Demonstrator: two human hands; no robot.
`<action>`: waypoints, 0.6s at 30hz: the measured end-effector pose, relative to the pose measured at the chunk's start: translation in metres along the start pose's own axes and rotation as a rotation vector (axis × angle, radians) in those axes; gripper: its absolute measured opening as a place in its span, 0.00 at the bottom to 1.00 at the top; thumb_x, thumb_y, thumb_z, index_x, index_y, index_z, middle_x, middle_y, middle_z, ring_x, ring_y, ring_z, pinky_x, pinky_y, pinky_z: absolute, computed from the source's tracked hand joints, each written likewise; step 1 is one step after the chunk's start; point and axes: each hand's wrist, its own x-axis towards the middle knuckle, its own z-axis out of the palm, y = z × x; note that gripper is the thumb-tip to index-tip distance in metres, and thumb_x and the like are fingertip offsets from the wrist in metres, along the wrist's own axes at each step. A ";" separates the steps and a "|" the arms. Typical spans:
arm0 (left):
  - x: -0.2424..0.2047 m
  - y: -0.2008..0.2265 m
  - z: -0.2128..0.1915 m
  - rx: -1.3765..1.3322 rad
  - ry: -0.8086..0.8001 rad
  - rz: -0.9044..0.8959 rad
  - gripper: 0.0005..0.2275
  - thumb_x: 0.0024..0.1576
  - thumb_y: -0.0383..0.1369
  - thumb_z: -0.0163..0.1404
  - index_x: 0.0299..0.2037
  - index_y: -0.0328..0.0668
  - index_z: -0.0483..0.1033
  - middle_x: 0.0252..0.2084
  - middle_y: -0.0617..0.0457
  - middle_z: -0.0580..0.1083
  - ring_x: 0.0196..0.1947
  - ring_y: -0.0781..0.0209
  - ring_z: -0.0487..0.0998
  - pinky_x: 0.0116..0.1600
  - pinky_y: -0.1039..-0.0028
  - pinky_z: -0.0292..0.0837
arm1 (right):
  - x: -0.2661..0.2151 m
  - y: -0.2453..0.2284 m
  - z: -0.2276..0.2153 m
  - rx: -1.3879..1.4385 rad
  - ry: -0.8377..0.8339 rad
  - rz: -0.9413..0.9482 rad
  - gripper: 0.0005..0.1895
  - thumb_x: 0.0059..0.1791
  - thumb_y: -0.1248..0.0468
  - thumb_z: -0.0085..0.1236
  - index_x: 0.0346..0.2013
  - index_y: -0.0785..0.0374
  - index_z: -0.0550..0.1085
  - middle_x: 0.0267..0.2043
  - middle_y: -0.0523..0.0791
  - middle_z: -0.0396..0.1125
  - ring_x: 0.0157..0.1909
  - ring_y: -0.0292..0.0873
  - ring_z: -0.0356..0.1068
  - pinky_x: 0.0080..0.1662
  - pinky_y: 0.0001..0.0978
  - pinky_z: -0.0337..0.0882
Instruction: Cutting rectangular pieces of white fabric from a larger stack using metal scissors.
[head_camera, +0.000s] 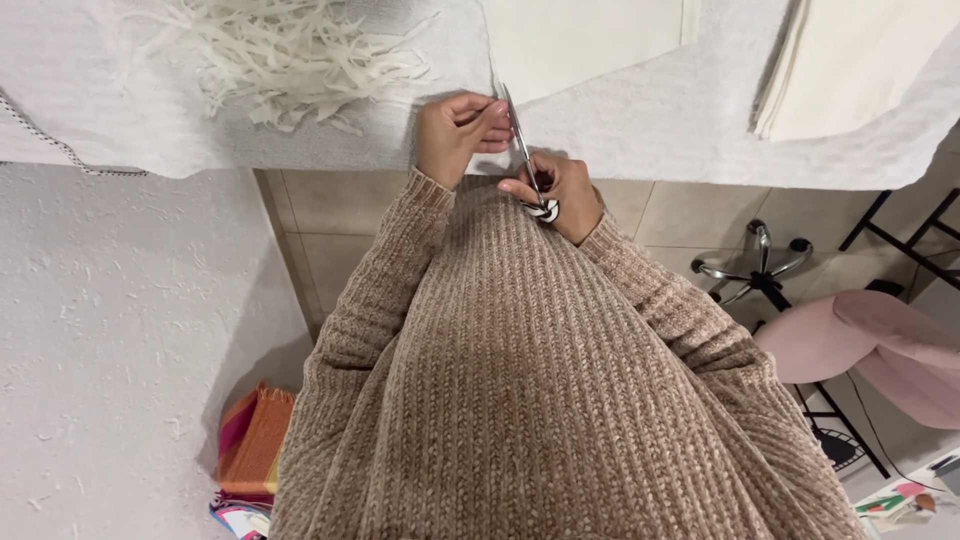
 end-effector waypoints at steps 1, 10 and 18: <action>0.000 -0.001 0.000 0.000 -0.001 0.001 0.05 0.54 0.26 0.56 0.36 0.30 0.79 0.28 0.44 0.81 0.23 0.63 0.84 0.27 0.84 0.85 | -0.001 0.003 0.001 0.000 0.002 0.000 0.18 0.45 0.57 0.67 0.19 0.60 0.69 0.17 0.40 0.62 0.17 0.33 0.54 0.24 0.25 0.56; 0.004 -0.006 -0.003 -0.010 -0.016 -0.022 0.04 0.55 0.24 0.55 0.38 0.30 0.79 0.28 0.44 0.81 0.24 0.63 0.85 0.28 0.85 0.85 | 0.002 -0.001 0.001 0.030 -0.023 -0.037 0.19 0.46 0.54 0.63 0.19 0.58 0.66 0.19 0.40 0.62 0.17 0.34 0.56 0.24 0.25 0.59; 0.002 -0.009 -0.005 -0.019 -0.033 0.030 0.04 0.54 0.20 0.56 0.38 0.30 0.79 0.29 0.43 0.81 0.23 0.63 0.84 0.27 0.87 0.84 | 0.009 0.005 0.005 0.007 0.005 -0.038 0.16 0.46 0.55 0.64 0.23 0.60 0.71 0.18 0.40 0.64 0.16 0.33 0.55 0.22 0.24 0.56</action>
